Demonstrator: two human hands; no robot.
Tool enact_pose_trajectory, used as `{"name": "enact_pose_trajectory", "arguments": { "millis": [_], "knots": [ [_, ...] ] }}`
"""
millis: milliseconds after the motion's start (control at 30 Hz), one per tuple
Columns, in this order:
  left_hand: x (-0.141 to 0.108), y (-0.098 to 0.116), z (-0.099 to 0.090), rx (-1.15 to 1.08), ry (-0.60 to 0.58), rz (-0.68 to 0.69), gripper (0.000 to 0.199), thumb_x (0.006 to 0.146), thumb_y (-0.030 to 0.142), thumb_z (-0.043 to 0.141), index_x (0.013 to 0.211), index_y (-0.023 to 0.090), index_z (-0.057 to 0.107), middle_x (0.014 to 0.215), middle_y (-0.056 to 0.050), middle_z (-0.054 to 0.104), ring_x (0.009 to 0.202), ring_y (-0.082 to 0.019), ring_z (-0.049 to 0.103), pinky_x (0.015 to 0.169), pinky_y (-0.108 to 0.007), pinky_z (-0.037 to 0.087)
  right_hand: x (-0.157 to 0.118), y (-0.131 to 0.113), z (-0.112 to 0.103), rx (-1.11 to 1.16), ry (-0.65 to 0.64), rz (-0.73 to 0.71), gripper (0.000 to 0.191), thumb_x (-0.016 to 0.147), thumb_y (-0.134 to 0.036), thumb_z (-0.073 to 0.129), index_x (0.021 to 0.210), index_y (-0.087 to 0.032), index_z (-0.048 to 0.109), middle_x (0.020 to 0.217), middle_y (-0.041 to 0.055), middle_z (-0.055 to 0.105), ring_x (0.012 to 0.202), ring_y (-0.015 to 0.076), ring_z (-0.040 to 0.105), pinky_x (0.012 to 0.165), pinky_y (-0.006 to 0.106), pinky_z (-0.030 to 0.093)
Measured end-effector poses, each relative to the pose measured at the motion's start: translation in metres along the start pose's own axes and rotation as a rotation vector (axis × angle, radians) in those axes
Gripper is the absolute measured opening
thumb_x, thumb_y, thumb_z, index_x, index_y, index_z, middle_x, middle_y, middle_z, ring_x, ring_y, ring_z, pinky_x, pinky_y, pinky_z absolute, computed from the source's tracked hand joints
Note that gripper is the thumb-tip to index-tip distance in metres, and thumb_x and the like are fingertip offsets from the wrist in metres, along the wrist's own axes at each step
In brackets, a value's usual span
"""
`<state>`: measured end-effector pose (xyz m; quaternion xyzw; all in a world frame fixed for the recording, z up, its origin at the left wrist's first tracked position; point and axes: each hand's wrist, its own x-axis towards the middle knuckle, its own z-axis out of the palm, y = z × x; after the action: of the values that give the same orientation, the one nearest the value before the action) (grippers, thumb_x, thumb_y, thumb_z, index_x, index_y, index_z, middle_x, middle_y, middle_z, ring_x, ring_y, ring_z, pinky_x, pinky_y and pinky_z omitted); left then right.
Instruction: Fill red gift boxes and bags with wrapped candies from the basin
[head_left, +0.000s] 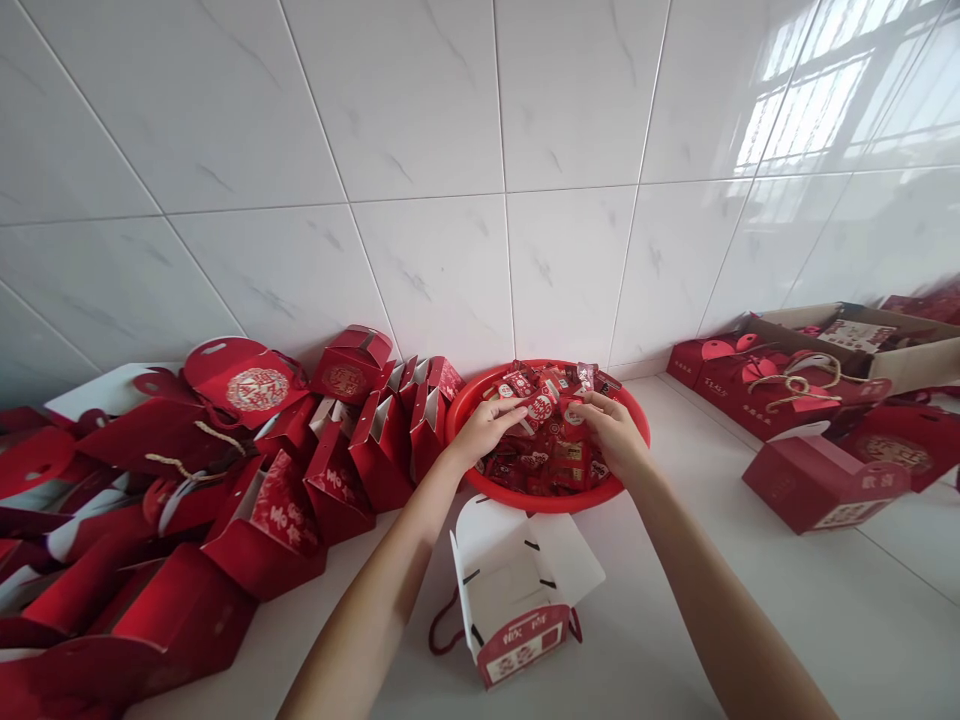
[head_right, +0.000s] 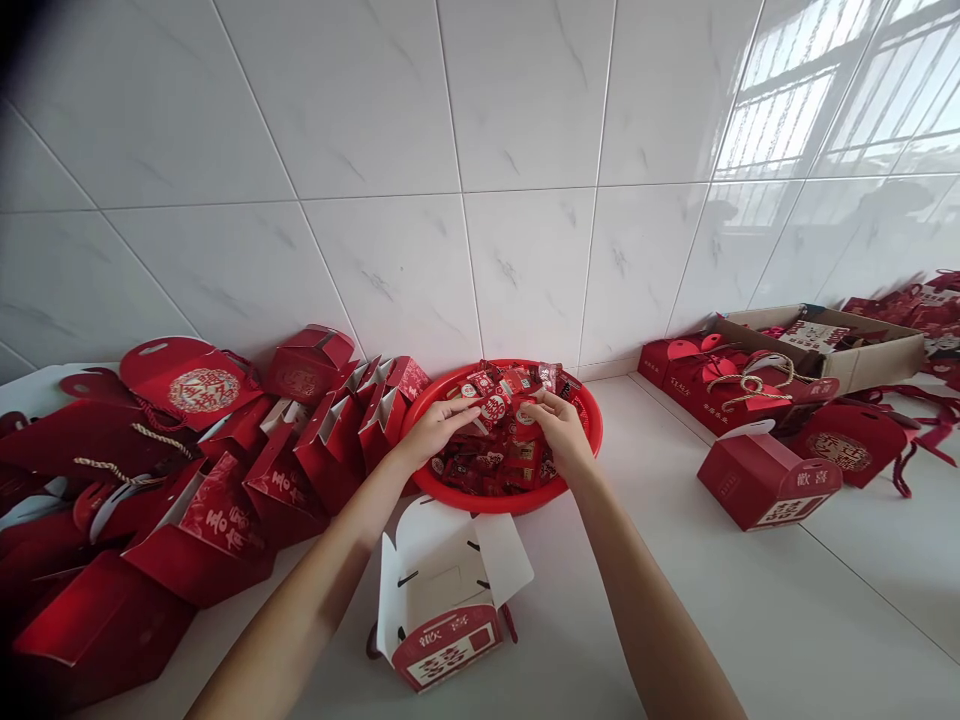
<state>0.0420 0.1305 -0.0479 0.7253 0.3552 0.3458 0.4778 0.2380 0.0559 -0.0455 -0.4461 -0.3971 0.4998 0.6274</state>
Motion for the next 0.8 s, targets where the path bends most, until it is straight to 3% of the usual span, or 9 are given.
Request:
{"name": "enact_pose_trajectory", "arguments": {
  "millis": [167,300,400,567,800],
  "knots": [
    [-0.003,0.001,0.0,-0.043,-0.072,-0.032,0.043,0.089,0.04,0.065,0.126,0.02,0.071,0.1,-0.006,0.078,0.104,-0.026,0.07,0.104,-0.044,0.05,-0.002,-0.002,0.001,-0.08,-0.117,-0.012,0.035,0.061,-0.046,0.085,0.081,-0.021,0.07,0.078,0.0017,0.07,0.074,0.0186,0.064,0.065,0.029,0.053],
    [-0.003,0.003,0.001,-0.094,-0.127,-0.047,0.046,0.084,0.033,0.072,0.128,0.02,0.069,0.115,-0.006,0.076,0.11,-0.025,0.068,0.105,-0.043,0.051,-0.001,-0.002,0.002,0.011,-0.028,-0.018,0.038,0.057,-0.046,0.088,0.08,-0.021,0.07,0.078,0.0017,0.071,0.072,0.0187,0.064,0.065,0.03,0.054],
    [-0.001,0.001,0.003,-0.068,-0.1,-0.085,0.044,0.08,0.02,0.075,0.124,0.017,0.071,0.11,-0.009,0.077,0.11,-0.025,0.069,0.102,-0.041,0.053,0.001,-0.001,0.001,0.109,0.07,-0.058,0.039,0.057,-0.047,0.087,0.078,-0.022,0.067,0.075,0.0009,0.069,0.07,0.0188,0.064,0.061,0.03,0.053],
    [0.004,-0.004,0.003,0.346,-0.047,-0.213,0.031,0.084,0.013,0.063,0.112,0.015,0.075,0.116,-0.01,0.076,0.11,-0.023,0.07,0.099,-0.032,0.053,0.008,0.002,-0.003,0.227,0.127,-0.102,0.038,0.055,-0.044,0.089,0.07,-0.022,0.063,0.072,-0.0018,0.065,0.065,0.0153,0.06,0.052,0.026,0.049],
    [0.006,-0.007,0.005,0.545,-0.216,-0.254,0.031,0.082,0.015,0.06,0.105,0.022,0.08,0.114,-0.001,0.078,0.109,-0.022,0.07,0.093,-0.025,0.052,0.012,0.004,-0.007,0.274,0.196,-0.122,0.032,0.055,-0.034,0.088,0.082,-0.024,0.073,0.076,-0.0022,0.068,0.07,0.0162,0.063,0.055,0.028,0.054]
  ]
}}
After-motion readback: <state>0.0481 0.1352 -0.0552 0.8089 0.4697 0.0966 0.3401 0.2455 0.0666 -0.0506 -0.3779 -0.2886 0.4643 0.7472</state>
